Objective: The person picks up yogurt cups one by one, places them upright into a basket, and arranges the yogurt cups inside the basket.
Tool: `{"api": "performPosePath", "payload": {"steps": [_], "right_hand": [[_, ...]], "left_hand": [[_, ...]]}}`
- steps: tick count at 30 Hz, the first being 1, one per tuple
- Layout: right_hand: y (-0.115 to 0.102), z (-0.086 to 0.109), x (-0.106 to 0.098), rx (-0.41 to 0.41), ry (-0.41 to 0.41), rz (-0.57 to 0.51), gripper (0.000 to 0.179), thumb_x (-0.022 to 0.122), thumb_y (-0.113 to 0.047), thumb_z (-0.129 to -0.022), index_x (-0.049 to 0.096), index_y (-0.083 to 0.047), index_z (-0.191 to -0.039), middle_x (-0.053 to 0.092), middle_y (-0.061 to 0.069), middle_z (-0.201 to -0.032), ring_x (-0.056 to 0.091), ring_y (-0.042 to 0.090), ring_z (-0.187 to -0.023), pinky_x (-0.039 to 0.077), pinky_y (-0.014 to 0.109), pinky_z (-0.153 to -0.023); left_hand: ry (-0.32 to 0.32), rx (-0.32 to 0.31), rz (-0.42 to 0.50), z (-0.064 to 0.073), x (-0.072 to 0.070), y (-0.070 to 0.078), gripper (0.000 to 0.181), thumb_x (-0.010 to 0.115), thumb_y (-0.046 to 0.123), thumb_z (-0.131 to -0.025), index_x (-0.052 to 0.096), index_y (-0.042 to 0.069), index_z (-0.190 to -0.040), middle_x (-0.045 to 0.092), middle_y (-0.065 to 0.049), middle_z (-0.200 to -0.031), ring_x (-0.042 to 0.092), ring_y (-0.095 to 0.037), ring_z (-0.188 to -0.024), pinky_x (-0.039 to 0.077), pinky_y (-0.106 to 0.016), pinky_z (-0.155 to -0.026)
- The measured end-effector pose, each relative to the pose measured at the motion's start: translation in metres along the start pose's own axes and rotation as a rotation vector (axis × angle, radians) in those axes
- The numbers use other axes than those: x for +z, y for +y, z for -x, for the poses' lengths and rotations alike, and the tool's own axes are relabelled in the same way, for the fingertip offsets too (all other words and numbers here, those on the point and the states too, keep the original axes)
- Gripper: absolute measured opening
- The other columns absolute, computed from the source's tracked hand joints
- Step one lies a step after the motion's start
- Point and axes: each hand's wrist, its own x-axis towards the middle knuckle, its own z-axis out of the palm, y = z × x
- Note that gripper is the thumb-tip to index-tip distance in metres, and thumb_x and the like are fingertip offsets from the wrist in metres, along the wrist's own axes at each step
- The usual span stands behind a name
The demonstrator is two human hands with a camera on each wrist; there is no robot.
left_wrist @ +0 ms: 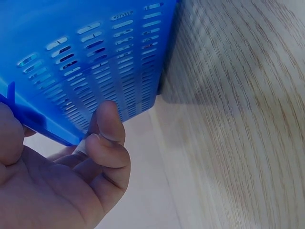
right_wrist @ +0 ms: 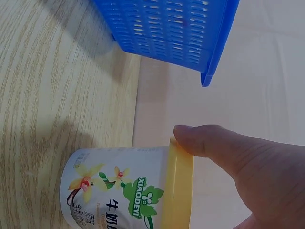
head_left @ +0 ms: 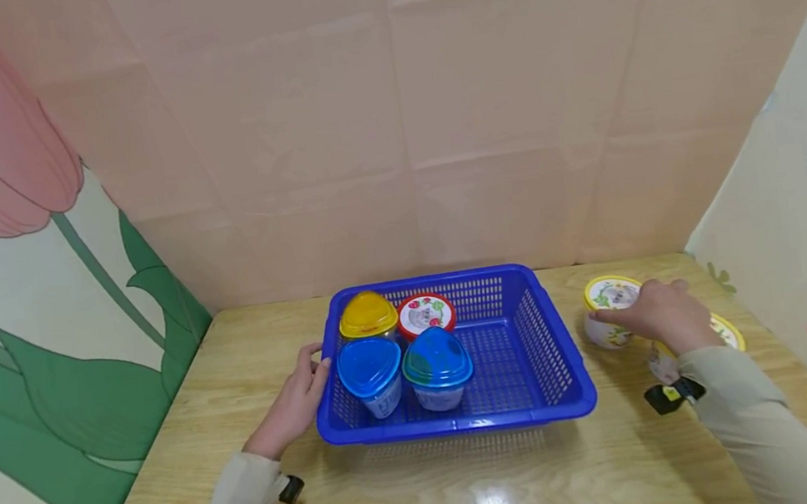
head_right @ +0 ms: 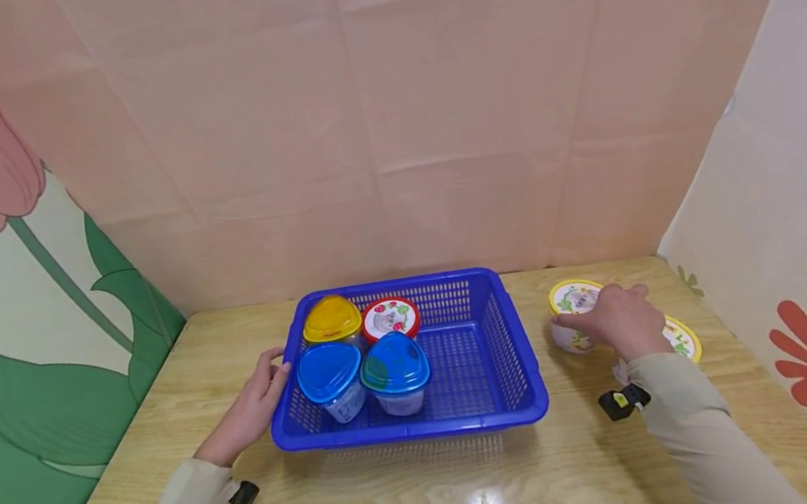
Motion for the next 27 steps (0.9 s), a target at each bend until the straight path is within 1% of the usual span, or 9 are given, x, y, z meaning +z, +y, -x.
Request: {"api": "performPosePath", "payload": {"steps": [8, 13, 19, 27], "right_hand": [[-0.0008, -0.0015, 0.0017, 0.004, 0.025, 0.002, 0.109, 0.062, -0.086, -0.071, 0.056, 0.017, -0.108, 0.043, 0.033, -0.095, 0.046, 0.044, -0.088, 0.044, 0.047, -0.056], [-0.0023, -0.002, 0.0022, 0.004, 0.035, 0.012, 0.112, 0.061, -0.086, -0.071, 0.055, 0.02, -0.109, 0.042, 0.034, -0.094, 0.047, 0.045, -0.087, 0.043, 0.046, -0.057], [-0.0031, -0.0023, 0.0011, 0.011, 0.032, 0.007, 0.113, 0.061, -0.086, -0.07, 0.054, 0.02, -0.109, 0.043, 0.034, -0.095, 0.048, 0.044, -0.087, 0.043, 0.047, -0.059], [0.0008, -0.0011, 0.0023, -0.004, 0.044, -0.008, 0.109, 0.061, -0.085, -0.071, 0.056, 0.018, -0.106, 0.043, 0.033, -0.094, 0.05, 0.044, -0.085, 0.043, 0.046, -0.056]], "left_hand": [[-0.001, -0.009, 0.001, 0.0007, 0.0004, 0.0011, 0.05, 0.029, 0.039, -0.111, 0.026, 0.011, -0.151, 0.06, -0.014, -0.113, 0.065, -0.019, -0.09, 0.057, -0.039, -0.081], [0.003, 0.004, 0.003, 0.0014, -0.0003, 0.002, 0.05, 0.029, 0.039, -0.111, 0.026, 0.009, -0.151, 0.06, -0.015, -0.114, 0.065, -0.019, -0.089, 0.057, -0.039, -0.08], [0.03, 0.022, -0.014, 0.002, -0.0011, 0.0036, 0.048, 0.031, 0.036, -0.111, 0.029, 0.006, -0.149, 0.061, -0.016, -0.113, 0.065, -0.02, -0.089, 0.058, -0.039, -0.079], [0.051, 0.019, -0.042, 0.0018, 0.0012, 0.0048, 0.047, 0.033, 0.033, -0.111, 0.031, 0.006, -0.149, 0.061, -0.015, -0.112, 0.065, -0.02, -0.09, 0.058, -0.039, -0.08]]}}
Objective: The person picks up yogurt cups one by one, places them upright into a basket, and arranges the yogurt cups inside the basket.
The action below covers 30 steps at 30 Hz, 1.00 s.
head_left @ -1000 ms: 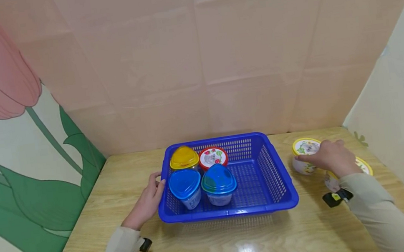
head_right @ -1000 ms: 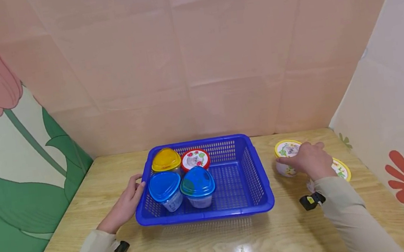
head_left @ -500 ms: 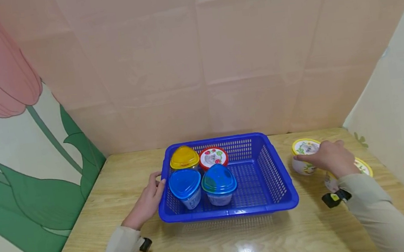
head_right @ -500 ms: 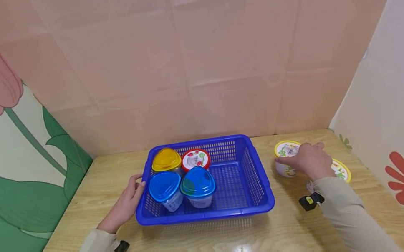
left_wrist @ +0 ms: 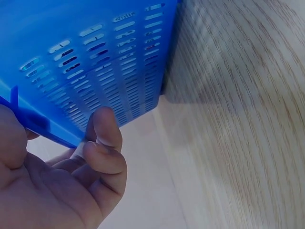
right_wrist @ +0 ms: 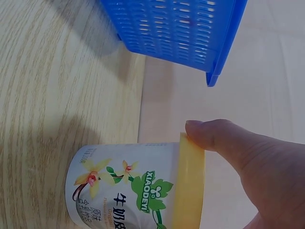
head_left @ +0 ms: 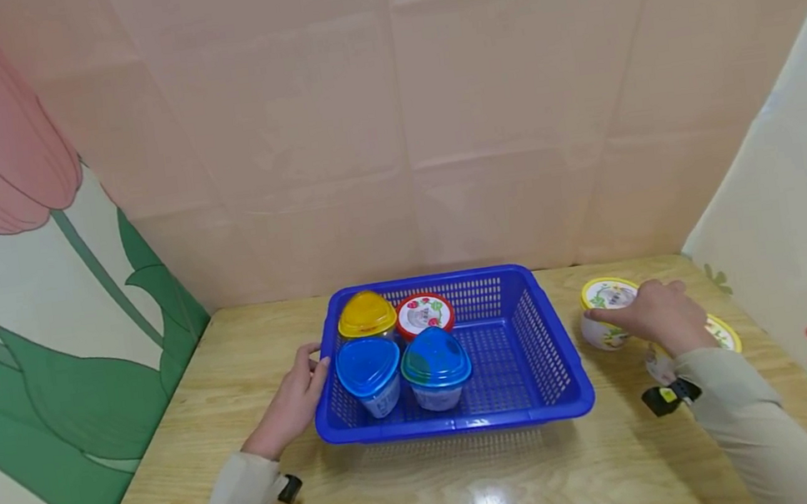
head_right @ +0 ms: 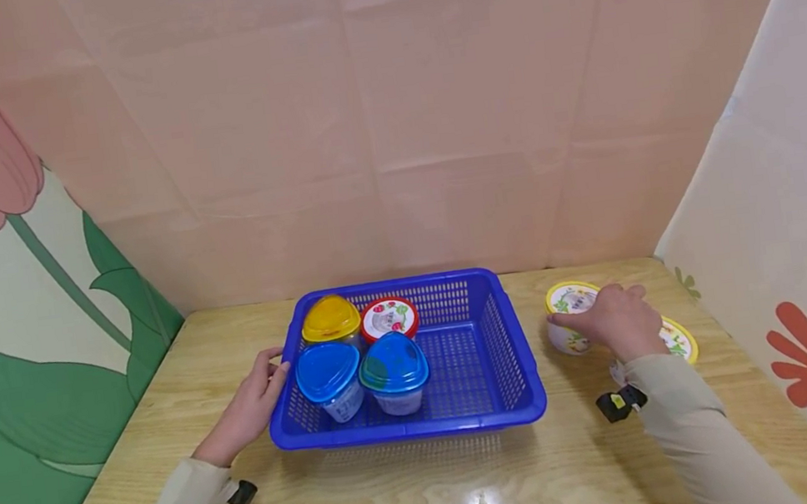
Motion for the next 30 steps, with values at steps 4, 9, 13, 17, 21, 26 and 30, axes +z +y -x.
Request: {"api": "performPosePath", "payload": {"steps": [4, 9, 13, 17, 21, 26, 30], "right_hand": [[0.0001, 0.0006, 0.0, 0.001, 0.001, -0.006, 0.11, 0.061, -0.086, -0.071, 0.055, 0.019, -0.106, 0.043, 0.033, -0.095, 0.05, 0.044, -0.084, 0.043, 0.046, -0.056], [0.0002, 0.0003, 0.0003, -0.004, 0.013, -0.02, 0.112, 0.062, -0.086, -0.071, 0.054, 0.02, -0.108, 0.042, 0.033, -0.095, 0.05, 0.044, -0.083, 0.043, 0.045, -0.055], [0.0007, -0.0005, 0.0014, -0.003, 0.026, -0.025, 0.113, 0.062, -0.086, -0.07, 0.053, 0.02, -0.108, 0.042, 0.033, -0.096, 0.048, 0.044, -0.085, 0.043, 0.045, -0.056], [0.0008, -0.001, 0.0019, 0.003, 0.042, -0.029, 0.113, 0.063, -0.086, -0.069, 0.053, 0.02, -0.107, 0.043, 0.032, -0.095, 0.047, 0.043, -0.086, 0.042, 0.045, -0.056], [-0.0007, 0.0, 0.0012, 0.003, 0.055, -0.03, 0.111, 0.065, -0.085, -0.068, 0.054, 0.019, -0.105, 0.043, 0.032, -0.094, 0.048, 0.043, -0.085, 0.042, 0.045, -0.056], [-0.0038, 0.0028, -0.001, -0.008, 0.062, -0.033, 0.111, 0.065, -0.084, -0.069, 0.052, 0.02, -0.105, 0.043, 0.032, -0.094, 0.049, 0.042, -0.083, 0.043, 0.043, -0.053], [-0.0068, 0.0053, -0.0032, -0.02, 0.076, -0.034, 0.112, 0.065, -0.084, -0.07, 0.051, 0.021, -0.107, 0.043, 0.032, -0.095, 0.049, 0.043, -0.082, 0.043, 0.043, -0.052]], "left_hand": [[0.001, 0.001, -0.011, -0.0001, 0.0, 0.0001, 0.047, 0.033, 0.033, -0.111, 0.031, 0.006, -0.148, 0.062, -0.015, -0.111, 0.064, -0.02, -0.089, 0.057, -0.038, -0.079], [-0.003, 0.005, -0.021, -0.0008, -0.0011, 0.0003, 0.047, 0.033, 0.035, -0.111, 0.031, 0.006, -0.148, 0.061, -0.014, -0.11, 0.063, -0.019, -0.089, 0.057, -0.037, -0.078], [0.0, 0.002, -0.024, -0.0009, -0.0013, 0.0013, 0.048, 0.034, 0.035, -0.11, 0.031, 0.005, -0.148, 0.062, -0.014, -0.11, 0.064, -0.019, -0.089, 0.057, -0.037, -0.079], [0.006, -0.008, -0.033, -0.0012, -0.001, 0.0012, 0.048, 0.035, 0.034, -0.11, 0.032, 0.004, -0.147, 0.062, -0.013, -0.11, 0.063, -0.019, -0.089, 0.057, -0.036, -0.078], [0.008, -0.016, -0.039, -0.0004, -0.0006, 0.0008, 0.047, 0.035, 0.034, -0.11, 0.032, 0.005, -0.147, 0.062, -0.013, -0.111, 0.063, -0.019, -0.089, 0.056, -0.036, -0.078], [0.011, -0.014, -0.034, 0.0009, -0.0004, 0.0011, 0.048, 0.035, 0.035, -0.11, 0.032, 0.005, -0.147, 0.062, -0.014, -0.112, 0.063, -0.019, -0.09, 0.056, -0.036, -0.078], [0.012, -0.011, -0.027, 0.0009, -0.0005, 0.0013, 0.048, 0.035, 0.035, -0.11, 0.031, 0.005, -0.147, 0.062, -0.014, -0.112, 0.063, -0.019, -0.089, 0.057, -0.036, -0.078]]}}
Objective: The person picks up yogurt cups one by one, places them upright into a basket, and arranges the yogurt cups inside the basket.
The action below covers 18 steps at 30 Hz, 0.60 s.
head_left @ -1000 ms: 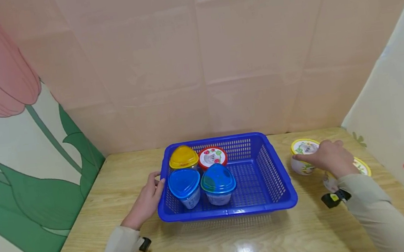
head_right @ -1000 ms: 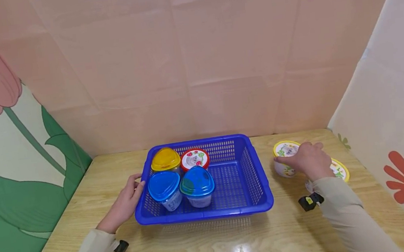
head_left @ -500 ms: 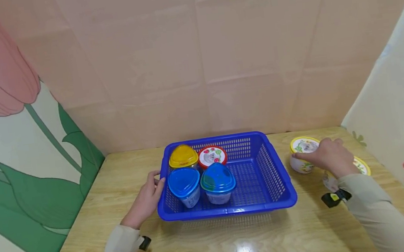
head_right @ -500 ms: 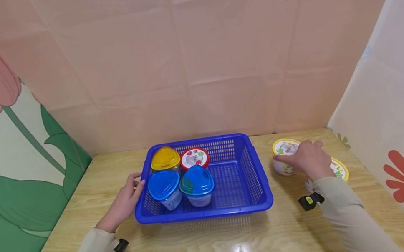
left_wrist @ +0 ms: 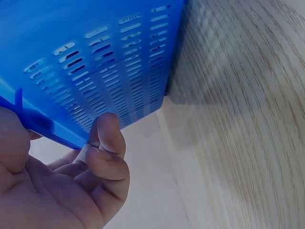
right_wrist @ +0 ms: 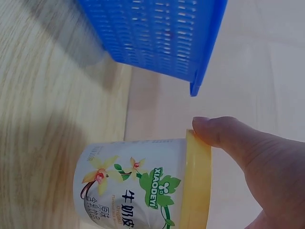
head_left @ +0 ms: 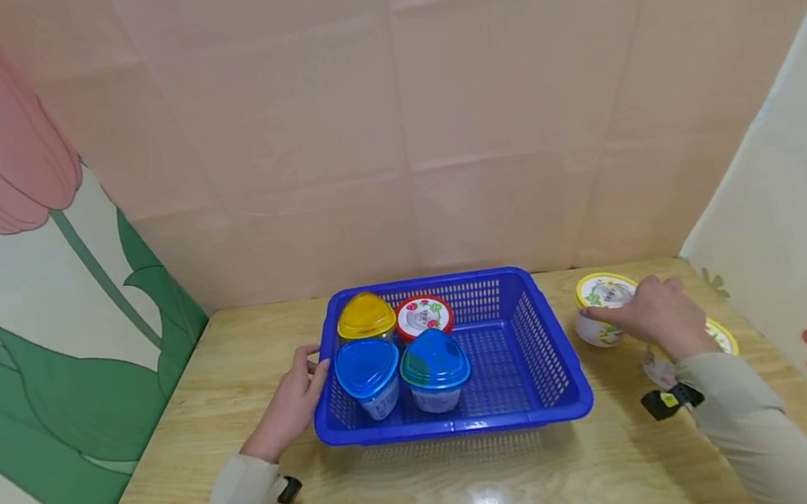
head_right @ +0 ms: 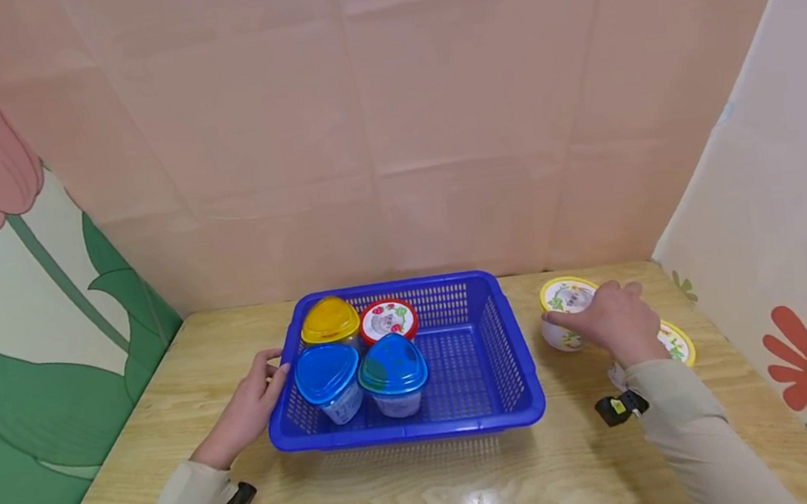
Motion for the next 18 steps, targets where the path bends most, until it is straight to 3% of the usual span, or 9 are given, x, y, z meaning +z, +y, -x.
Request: {"api": "performPosePath", "payload": {"steps": [10, 18], "right_hand": [[-0.0069, 0.0052, -0.0038, -0.035, 0.037, 0.014, 0.114, 0.065, -0.084, -0.07, 0.049, 0.023, -0.109, 0.043, 0.035, -0.097, 0.054, 0.044, -0.077, 0.043, 0.044, -0.051], [-0.0097, 0.0065, -0.0074, -0.056, 0.07, 0.041, 0.107, 0.065, -0.085, -0.068, 0.055, 0.017, -0.099, 0.046, 0.035, -0.096, 0.055, 0.044, -0.076, 0.041, 0.045, -0.051]], "left_hand": [[0.005, 0.0, 0.011, -0.0008, 0.0013, -0.0012, 0.048, 0.036, 0.034, -0.11, 0.032, 0.004, -0.147, 0.063, -0.014, -0.111, 0.064, -0.019, -0.088, 0.058, -0.037, -0.077], [0.003, 0.002, 0.017, -0.0006, 0.0018, -0.0015, 0.047, 0.035, 0.035, -0.11, 0.031, 0.005, -0.147, 0.062, -0.015, -0.112, 0.065, -0.02, -0.089, 0.058, -0.038, -0.078]]}}
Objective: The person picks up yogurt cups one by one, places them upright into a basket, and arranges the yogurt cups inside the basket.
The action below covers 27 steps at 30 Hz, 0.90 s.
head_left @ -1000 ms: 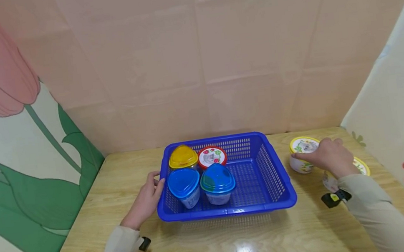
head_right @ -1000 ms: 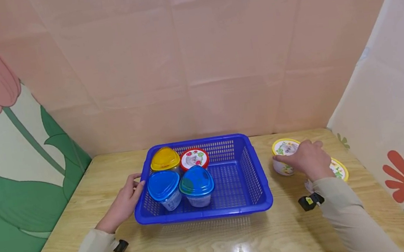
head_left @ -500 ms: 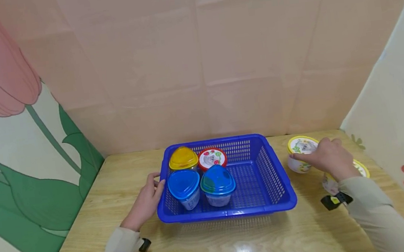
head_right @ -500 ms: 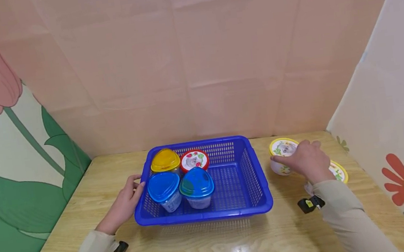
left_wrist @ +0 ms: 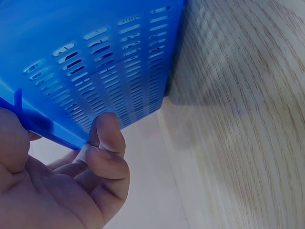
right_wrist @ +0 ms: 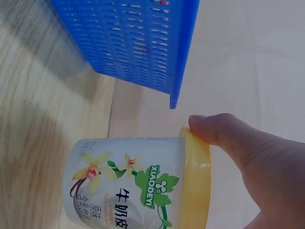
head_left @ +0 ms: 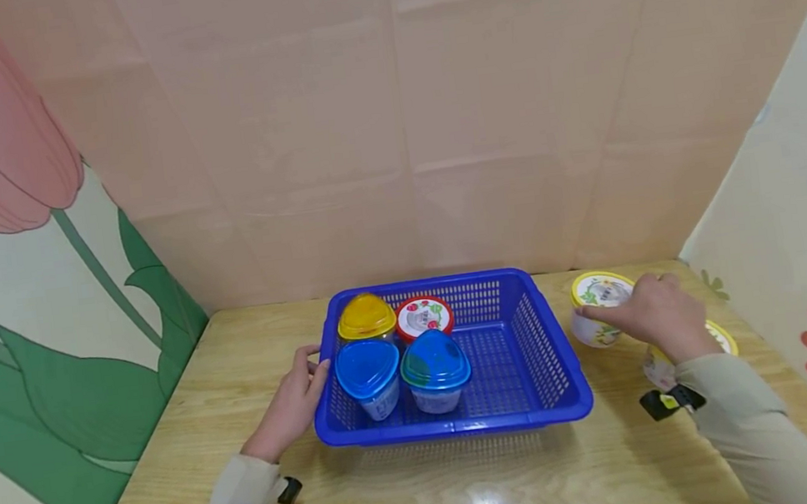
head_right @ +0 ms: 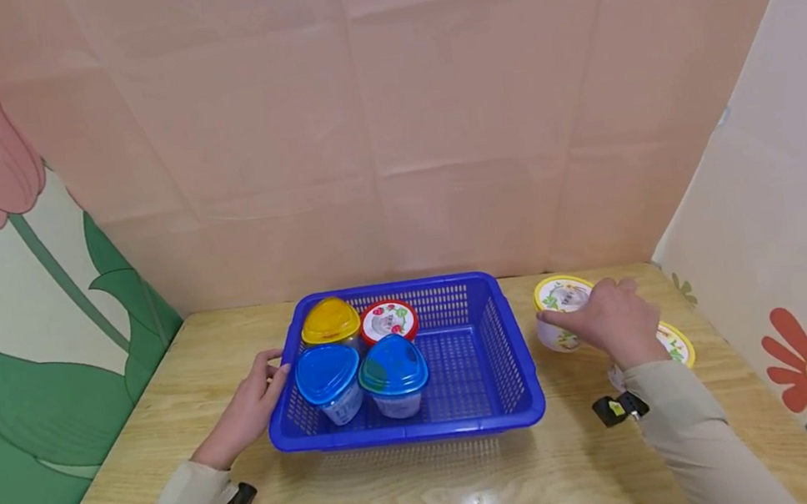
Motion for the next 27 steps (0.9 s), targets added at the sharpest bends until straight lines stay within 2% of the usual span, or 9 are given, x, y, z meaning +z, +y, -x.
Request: {"api": "performPosePath", "payload": {"steps": [8, 18, 27], "right_hand": [[-0.003, 0.002, -0.003, -0.006, 0.013, -0.008, 0.1, 0.066, -0.084, -0.068, 0.057, 0.013, -0.092, 0.049, 0.034, -0.094, 0.055, 0.041, -0.074, 0.041, 0.041, -0.047], [-0.006, 0.003, -0.005, 0.031, -0.01, -0.018, 0.11, 0.063, -0.086, -0.068, 0.054, 0.018, -0.104, 0.044, 0.035, -0.101, 0.055, 0.044, -0.074, 0.042, 0.047, -0.049], [-0.012, 0.006, -0.009, 0.031, 0.013, -0.012, 0.109, 0.064, -0.086, -0.068, 0.052, 0.017, -0.1, 0.044, 0.035, -0.101, 0.055, 0.043, -0.069, 0.041, 0.045, -0.047]], "left_hand": [[-0.003, -0.003, 0.003, 0.0, 0.0, 0.0, 0.048, 0.035, 0.035, -0.11, 0.03, 0.005, -0.147, 0.062, -0.016, -0.113, 0.065, -0.02, -0.091, 0.058, -0.039, -0.079], [0.002, 0.006, 0.006, 0.0, 0.0, 0.0, 0.047, 0.035, 0.034, -0.11, 0.031, 0.005, -0.147, 0.063, -0.015, -0.112, 0.065, -0.02, -0.089, 0.058, -0.038, -0.078], [0.0, 0.004, 0.003, 0.0, 0.0, 0.0, 0.047, 0.035, 0.034, -0.11, 0.031, 0.004, -0.147, 0.063, -0.016, -0.112, 0.065, -0.021, -0.09, 0.058, -0.039, -0.079]]}}
